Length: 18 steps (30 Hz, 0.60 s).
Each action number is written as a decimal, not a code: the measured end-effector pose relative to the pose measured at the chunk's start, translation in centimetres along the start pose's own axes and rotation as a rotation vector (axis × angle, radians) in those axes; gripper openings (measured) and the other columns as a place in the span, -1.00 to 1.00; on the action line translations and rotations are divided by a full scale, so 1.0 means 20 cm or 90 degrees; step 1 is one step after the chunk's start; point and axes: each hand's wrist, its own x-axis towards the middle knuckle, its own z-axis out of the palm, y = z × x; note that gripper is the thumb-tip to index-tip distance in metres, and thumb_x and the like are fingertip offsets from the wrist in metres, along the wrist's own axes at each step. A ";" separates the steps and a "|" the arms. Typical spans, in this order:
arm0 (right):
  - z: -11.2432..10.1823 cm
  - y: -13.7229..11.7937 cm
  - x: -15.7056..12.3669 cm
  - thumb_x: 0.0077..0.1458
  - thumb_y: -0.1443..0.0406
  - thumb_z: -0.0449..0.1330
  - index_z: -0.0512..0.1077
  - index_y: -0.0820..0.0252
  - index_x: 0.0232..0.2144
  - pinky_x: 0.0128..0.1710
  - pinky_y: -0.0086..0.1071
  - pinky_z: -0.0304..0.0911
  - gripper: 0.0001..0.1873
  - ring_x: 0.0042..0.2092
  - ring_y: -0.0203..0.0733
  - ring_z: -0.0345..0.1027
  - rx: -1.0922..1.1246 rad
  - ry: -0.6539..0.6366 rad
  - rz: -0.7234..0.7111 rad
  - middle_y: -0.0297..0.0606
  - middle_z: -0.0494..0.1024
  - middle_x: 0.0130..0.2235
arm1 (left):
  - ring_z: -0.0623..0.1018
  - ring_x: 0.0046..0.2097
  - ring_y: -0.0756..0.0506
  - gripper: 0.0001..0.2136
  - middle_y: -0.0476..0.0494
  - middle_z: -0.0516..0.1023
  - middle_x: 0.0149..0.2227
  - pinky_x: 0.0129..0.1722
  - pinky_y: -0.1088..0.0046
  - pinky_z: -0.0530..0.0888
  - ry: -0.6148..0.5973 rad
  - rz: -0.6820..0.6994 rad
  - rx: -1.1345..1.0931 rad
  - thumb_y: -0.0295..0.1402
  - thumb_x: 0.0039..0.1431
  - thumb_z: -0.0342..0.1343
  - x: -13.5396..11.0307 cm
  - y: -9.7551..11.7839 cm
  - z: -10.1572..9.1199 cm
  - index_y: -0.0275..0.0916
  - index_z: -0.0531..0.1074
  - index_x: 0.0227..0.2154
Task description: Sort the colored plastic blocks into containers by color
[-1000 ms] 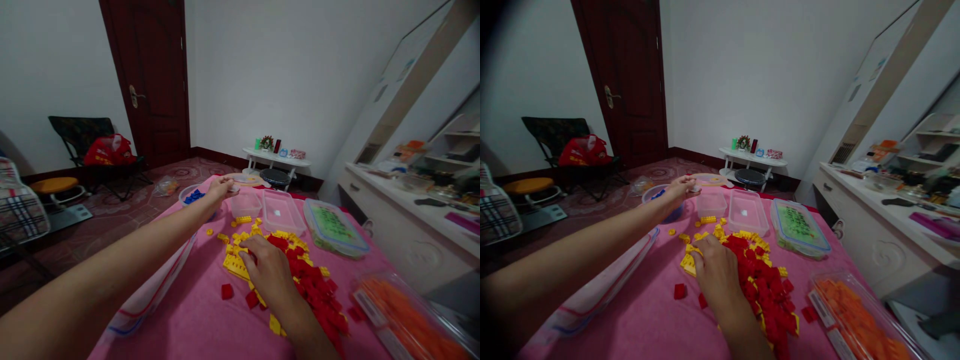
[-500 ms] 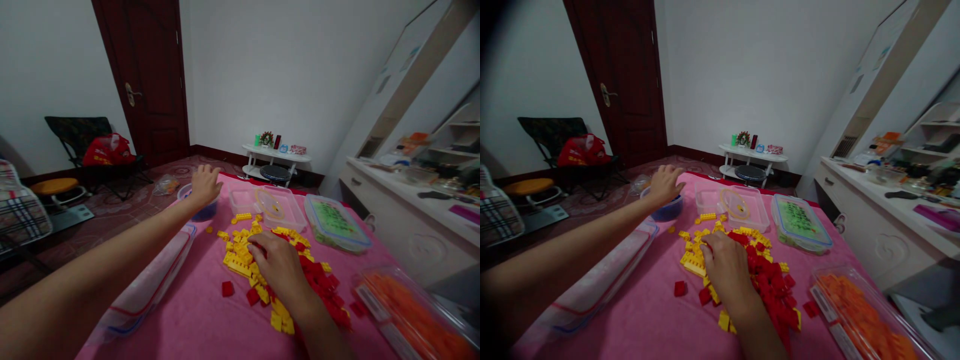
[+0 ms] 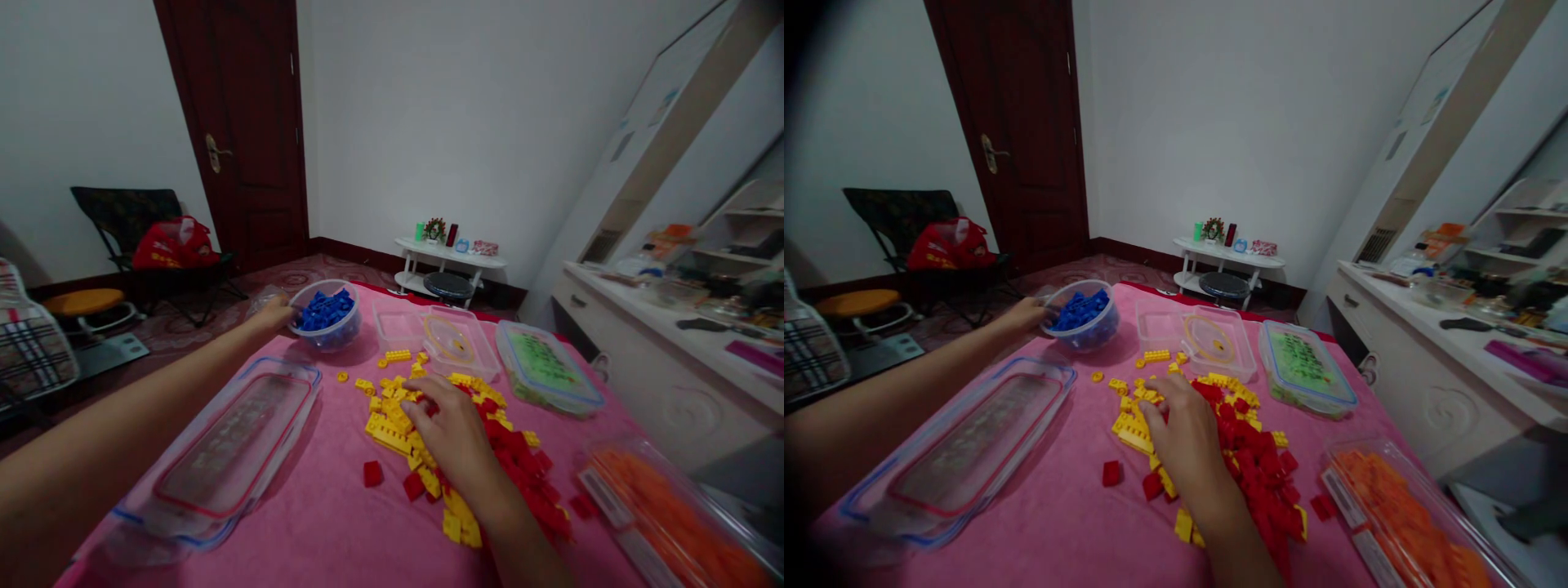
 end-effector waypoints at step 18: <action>-0.51 0.09 -0.12 -0.21 0.06 0.34 0.27 0.00 0.11 -0.29 -0.27 0.44 -0.22 -0.16 -0.07 0.47 0.363 0.340 0.298 -0.23 0.51 -0.04 | 0.45 0.08 -0.17 -0.53 -0.20 0.51 0.04 0.09 0.22 0.37 -0.316 0.387 -0.135 -0.09 0.28 -0.22 -0.73 0.27 0.87 -0.24 0.47 -0.04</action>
